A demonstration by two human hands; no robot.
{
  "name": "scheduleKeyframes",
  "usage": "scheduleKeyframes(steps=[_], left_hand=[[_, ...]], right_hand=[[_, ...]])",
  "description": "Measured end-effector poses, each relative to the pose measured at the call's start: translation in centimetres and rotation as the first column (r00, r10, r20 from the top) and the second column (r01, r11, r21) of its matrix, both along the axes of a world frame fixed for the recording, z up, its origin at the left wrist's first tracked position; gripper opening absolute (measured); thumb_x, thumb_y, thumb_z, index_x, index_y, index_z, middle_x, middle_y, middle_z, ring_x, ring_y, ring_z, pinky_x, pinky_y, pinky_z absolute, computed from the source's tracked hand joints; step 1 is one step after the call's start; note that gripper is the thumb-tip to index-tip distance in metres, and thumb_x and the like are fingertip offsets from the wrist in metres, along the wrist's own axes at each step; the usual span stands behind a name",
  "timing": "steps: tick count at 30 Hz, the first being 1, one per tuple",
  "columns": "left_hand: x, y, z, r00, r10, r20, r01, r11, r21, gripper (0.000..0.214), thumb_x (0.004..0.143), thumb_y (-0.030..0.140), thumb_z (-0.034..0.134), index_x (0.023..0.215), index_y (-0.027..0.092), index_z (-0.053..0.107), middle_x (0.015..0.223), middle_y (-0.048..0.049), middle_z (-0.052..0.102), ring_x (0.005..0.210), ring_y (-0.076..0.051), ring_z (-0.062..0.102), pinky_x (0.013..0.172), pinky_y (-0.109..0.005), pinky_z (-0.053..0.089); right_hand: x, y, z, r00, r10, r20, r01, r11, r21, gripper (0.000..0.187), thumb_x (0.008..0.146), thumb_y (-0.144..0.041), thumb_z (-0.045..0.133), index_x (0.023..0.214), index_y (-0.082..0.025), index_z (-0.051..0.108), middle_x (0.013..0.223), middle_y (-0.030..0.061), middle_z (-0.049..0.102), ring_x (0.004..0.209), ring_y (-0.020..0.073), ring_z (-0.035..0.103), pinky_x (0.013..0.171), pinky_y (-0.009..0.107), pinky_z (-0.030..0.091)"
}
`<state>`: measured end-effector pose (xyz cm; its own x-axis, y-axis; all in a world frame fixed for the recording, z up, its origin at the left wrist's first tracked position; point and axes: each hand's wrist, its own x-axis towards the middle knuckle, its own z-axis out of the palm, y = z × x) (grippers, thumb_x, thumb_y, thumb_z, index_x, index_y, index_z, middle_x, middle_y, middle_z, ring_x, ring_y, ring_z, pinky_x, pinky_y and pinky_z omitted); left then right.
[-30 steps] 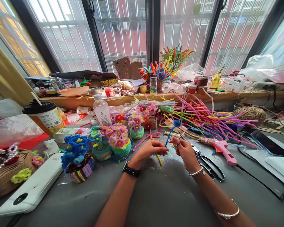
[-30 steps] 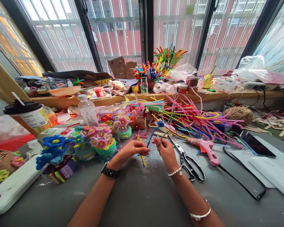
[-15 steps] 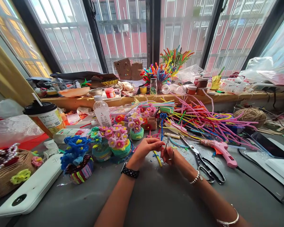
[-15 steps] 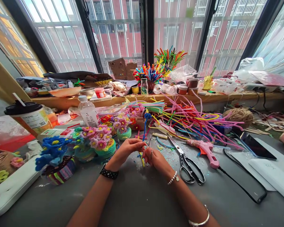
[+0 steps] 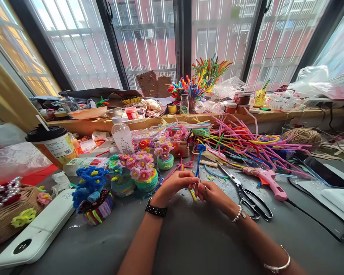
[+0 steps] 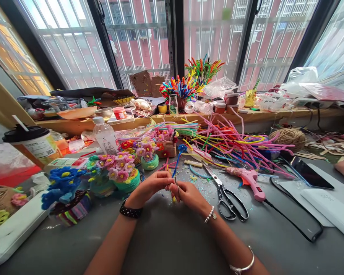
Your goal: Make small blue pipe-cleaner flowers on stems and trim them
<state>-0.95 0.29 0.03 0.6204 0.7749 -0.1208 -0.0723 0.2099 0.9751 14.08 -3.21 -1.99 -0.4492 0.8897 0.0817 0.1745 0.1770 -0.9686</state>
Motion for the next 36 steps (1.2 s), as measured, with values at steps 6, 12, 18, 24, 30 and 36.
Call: scheduleKeyframes(steps=[6,12,18,24,30,36], left_hand=[[-0.1,0.0,0.0,0.994,0.022,0.102,-0.02,1.0,-0.021,0.016,0.062,0.022,0.058,0.054,0.014,0.047,0.05,0.0035,0.046,0.049,-0.007,0.041,0.053,-0.021,0.03],[0.0,-0.1,0.0,0.98,0.044,0.192,-0.05,0.998,0.026,0.012,0.064,0.018,0.052,0.054,0.015,0.046,0.053,0.0024,0.046,0.051,-0.007,0.041,0.053,-0.021,0.03],[0.1,-0.3,0.2,0.98,0.063,0.187,-0.069,0.997,0.03,0.011,0.064,0.018,0.052,0.055,0.014,0.047,0.053,0.0022,0.045,0.052,-0.008,0.041,0.054,-0.021,0.031],[0.1,-0.4,0.3,0.978,0.079,0.193,-0.088,0.995,0.039,0.014,0.065,0.02,0.052,0.054,0.015,0.046,0.053,0.002,0.046,0.052,-0.008,0.041,0.055,-0.021,0.031],[0.0,-0.2,0.1,0.981,0.021,0.191,-0.024,1.0,0.012,0.013,0.065,0.017,0.052,0.055,0.015,0.046,0.05,0.0018,0.047,0.05,-0.008,0.042,0.054,-0.021,0.031],[-0.1,-0.1,0.0,0.978,0.003,0.209,-0.005,1.0,0.008,0.014,0.066,0.018,0.052,0.054,0.015,0.045,0.047,0.0024,0.046,0.046,-0.008,0.042,0.05,-0.021,0.03]], right_hand=[[-0.5,0.0,0.3,0.995,-0.074,-0.063,0.071,0.996,-0.044,0.051,0.064,-0.066,0.042,0.057,-0.016,0.048,0.047,-0.0053,0.029,0.043,0.0068,0.024,0.041,0.021,0.017],[-0.7,-0.1,-0.2,0.986,-0.137,-0.092,0.133,0.99,-0.048,0.047,0.066,-0.059,0.047,0.047,-0.016,0.039,0.045,-0.005,0.031,0.043,0.006,0.022,0.04,0.021,0.016],[-0.7,-0.1,-0.3,0.985,-0.144,-0.095,0.14,0.989,-0.039,0.047,0.065,-0.058,0.048,0.045,-0.017,0.037,0.044,-0.0045,0.032,0.043,0.0067,0.023,0.041,0.021,0.017],[-0.7,-0.2,-0.5,0.996,-0.061,-0.066,0.061,0.998,-0.004,0.054,0.066,-0.065,0.039,0.045,-0.016,0.045,0.043,-0.0047,0.028,0.042,0.0068,0.022,0.042,0.022,0.016],[-0.6,-0.2,-0.7,0.996,0.075,-0.05,-0.071,0.995,0.07,0.061,0.066,-0.071,0.028,0.058,-0.016,0.053,0.051,-0.0027,0.032,0.048,0.0092,0.028,0.046,0.023,0.021],[-0.3,-0.1,-0.6,0.993,0.069,-0.097,-0.062,0.996,0.071,0.059,0.068,-0.069,0.028,0.066,-0.015,0.051,0.055,-0.0024,0.033,0.05,0.009,0.026,0.045,0.022,0.018]])
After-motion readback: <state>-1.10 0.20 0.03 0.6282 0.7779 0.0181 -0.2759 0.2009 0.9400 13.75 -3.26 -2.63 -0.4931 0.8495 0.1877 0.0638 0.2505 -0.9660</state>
